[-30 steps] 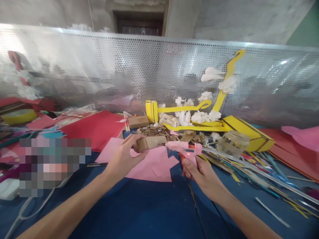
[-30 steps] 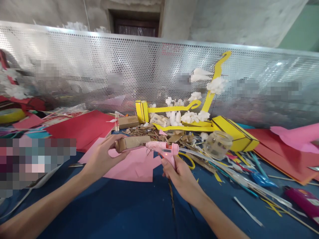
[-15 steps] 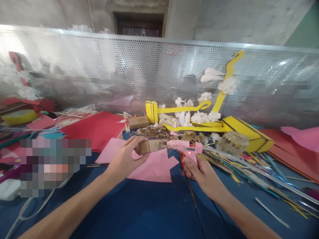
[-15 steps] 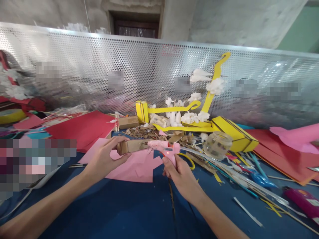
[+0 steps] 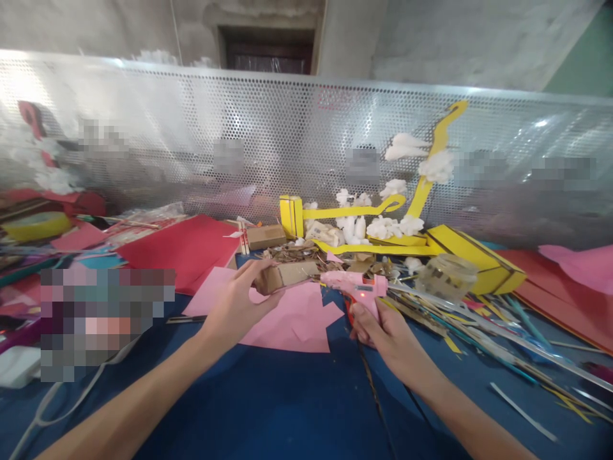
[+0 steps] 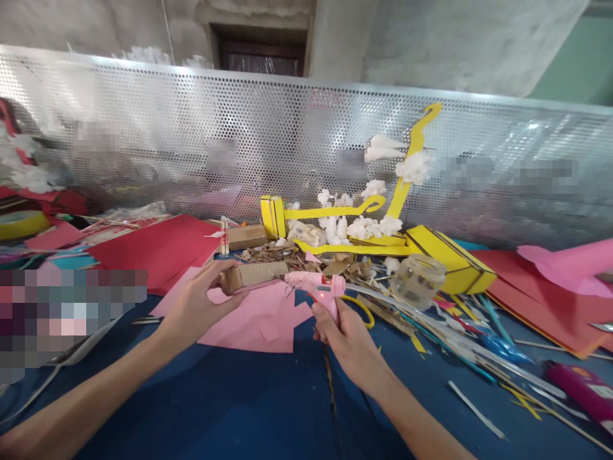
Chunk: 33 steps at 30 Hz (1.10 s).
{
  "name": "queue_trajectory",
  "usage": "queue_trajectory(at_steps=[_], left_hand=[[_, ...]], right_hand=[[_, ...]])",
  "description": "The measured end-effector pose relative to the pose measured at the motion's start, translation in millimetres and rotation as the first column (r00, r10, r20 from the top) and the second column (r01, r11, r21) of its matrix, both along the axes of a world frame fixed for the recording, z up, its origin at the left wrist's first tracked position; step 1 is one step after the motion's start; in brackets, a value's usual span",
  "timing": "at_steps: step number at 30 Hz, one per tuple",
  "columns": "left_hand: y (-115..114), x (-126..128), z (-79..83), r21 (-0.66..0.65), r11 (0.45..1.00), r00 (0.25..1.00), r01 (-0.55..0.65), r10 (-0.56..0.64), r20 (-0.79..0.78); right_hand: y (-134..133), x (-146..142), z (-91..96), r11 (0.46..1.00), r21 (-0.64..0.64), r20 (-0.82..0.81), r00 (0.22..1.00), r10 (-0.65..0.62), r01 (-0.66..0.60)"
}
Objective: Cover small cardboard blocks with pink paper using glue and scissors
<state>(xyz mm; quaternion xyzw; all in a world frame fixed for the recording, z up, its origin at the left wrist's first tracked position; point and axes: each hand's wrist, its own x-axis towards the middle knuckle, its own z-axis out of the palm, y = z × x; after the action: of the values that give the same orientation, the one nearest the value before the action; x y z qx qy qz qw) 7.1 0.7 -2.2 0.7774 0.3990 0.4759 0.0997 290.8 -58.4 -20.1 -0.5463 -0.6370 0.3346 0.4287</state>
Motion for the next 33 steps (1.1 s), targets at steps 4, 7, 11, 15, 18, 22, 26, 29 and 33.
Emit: queue_trajectory(at_steps=[4, 7, 11, 15, 18, 22, 26, 29, 33], left_hand=[[-1.1, -0.1, 0.7, 0.012, 1.0, 1.0, 0.012, -0.012, -0.019], [-2.9, 0.6, 2.0, 0.019, 0.999, 0.998, 0.034, -0.033, -0.06], [-5.2, 1.7, 3.3, 0.037, 0.998, 0.996, 0.042, -0.039, -0.083], [-6.1, 1.3, 3.5, 0.048, 0.998, 0.995, 0.04, -0.036, -0.092], [-5.7, 0.9, 3.4, 0.053, 0.998, 0.994, 0.041, -0.036, -0.101], [-3.7, 0.8, 3.5, 0.048, 0.999, 0.997, 0.011, -0.008, -0.074], [-2.9, 0.3, 5.3, 0.028, 1.0, 1.0, -0.014, 0.014, -0.02], [-3.7, 0.0, 6.7, 0.028, 0.999, 0.999, -0.017, 0.017, -0.028], [-4.2, -0.1, 6.7, 0.037, 0.999, 0.999, -0.018, 0.019, -0.043]], right_hand=[[0.2, -2.1, 1.6, 1.0, 0.005, -0.032, 0.999, -0.011, 0.011], [0.8, -6.0, 5.1, 1.0, 0.019, -0.109, 0.994, -0.013, 0.015], [0.9, -8.4, 8.5, 0.999, 0.019, -0.131, 0.991, -0.025, 0.028], [0.6, -6.7, 7.6, 0.999, 0.005, -0.13, 0.991, -0.036, 0.037], [1.0, -5.5, 6.1, 1.0, 0.006, -0.141, 0.99, -0.03, 0.031], [2.6, -4.9, 4.4, 1.0, 0.001, -0.15, 0.988, -0.024, 0.025], [3.7, -4.2, 2.1, 0.999, 0.0, -0.128, 0.991, -0.042, 0.042], [3.6, -3.0, 0.1, 0.999, -0.01, -0.143, 0.988, -0.05, 0.049], [3.1, -2.1, -0.9, 0.999, -0.011, -0.166, 0.986, -0.032, 0.031]])
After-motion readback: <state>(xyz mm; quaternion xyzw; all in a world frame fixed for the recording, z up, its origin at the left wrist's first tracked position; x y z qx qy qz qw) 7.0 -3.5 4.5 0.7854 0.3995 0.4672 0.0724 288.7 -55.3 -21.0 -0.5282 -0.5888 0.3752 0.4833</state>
